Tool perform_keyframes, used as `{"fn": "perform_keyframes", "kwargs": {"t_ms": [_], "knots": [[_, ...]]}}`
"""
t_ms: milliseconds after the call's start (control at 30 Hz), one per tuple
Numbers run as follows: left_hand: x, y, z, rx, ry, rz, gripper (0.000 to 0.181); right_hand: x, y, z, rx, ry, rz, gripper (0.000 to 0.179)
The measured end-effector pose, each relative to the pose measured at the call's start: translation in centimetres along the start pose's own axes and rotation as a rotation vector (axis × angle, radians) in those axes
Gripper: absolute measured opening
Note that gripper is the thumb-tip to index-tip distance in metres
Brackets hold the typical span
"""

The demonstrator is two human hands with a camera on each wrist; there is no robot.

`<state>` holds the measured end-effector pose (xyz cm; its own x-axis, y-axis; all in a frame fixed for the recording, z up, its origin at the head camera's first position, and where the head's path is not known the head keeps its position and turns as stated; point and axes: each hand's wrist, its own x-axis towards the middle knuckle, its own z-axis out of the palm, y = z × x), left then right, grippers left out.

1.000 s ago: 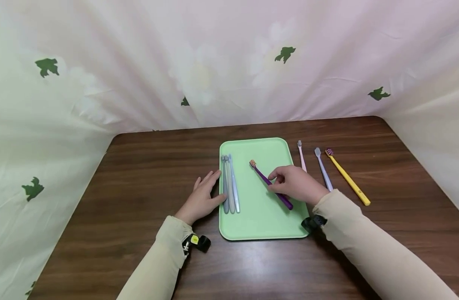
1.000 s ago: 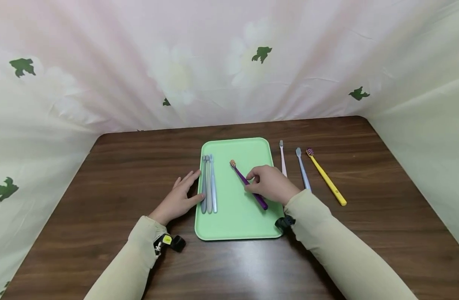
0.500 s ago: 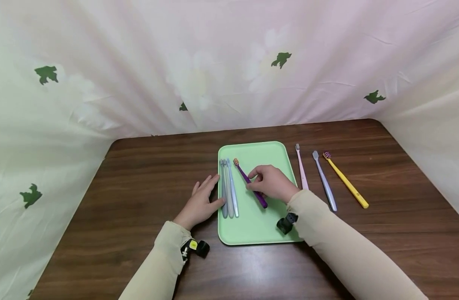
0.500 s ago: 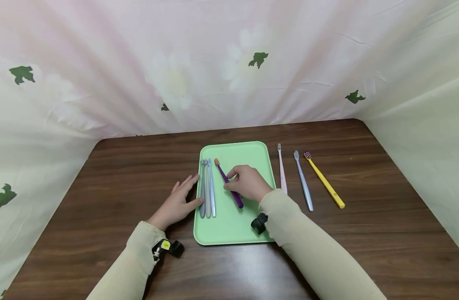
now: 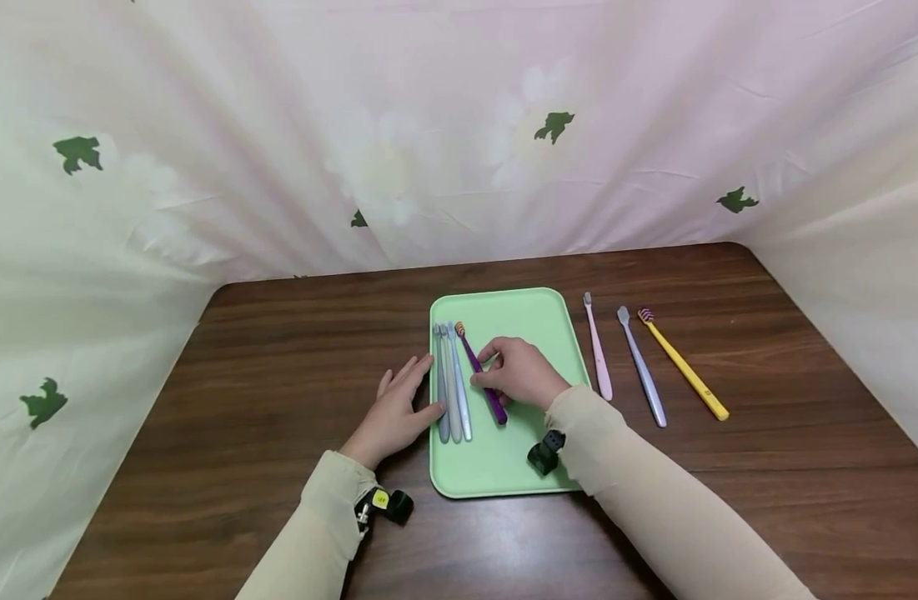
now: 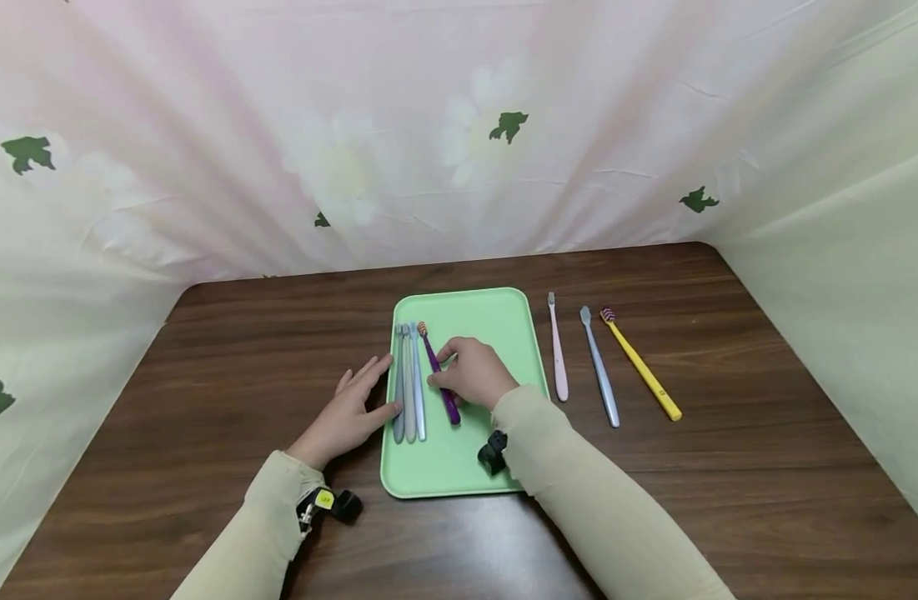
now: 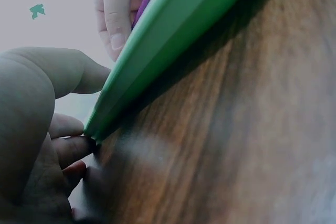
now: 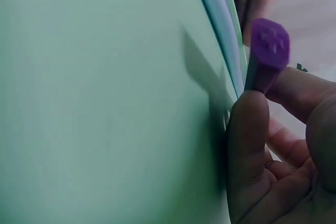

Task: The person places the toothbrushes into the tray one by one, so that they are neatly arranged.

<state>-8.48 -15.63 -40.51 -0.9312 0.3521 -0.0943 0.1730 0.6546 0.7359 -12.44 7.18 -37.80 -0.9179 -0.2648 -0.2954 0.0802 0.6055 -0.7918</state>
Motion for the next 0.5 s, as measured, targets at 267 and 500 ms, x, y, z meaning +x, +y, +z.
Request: {"fn": "perform_keyframes", "kwargs": {"t_ms": [267,500], "knots": [[-0.11,0.05,0.21,0.003,0.006,0.003,0.074,-0.16,-0.02,0.75,0.023,0.007,0.021,0.029],[-0.07,0.09,0.07,-0.005,0.007,0.002,0.074,-0.10,0.04,1.04,0.069,-0.015,-0.025,0.022]]}}
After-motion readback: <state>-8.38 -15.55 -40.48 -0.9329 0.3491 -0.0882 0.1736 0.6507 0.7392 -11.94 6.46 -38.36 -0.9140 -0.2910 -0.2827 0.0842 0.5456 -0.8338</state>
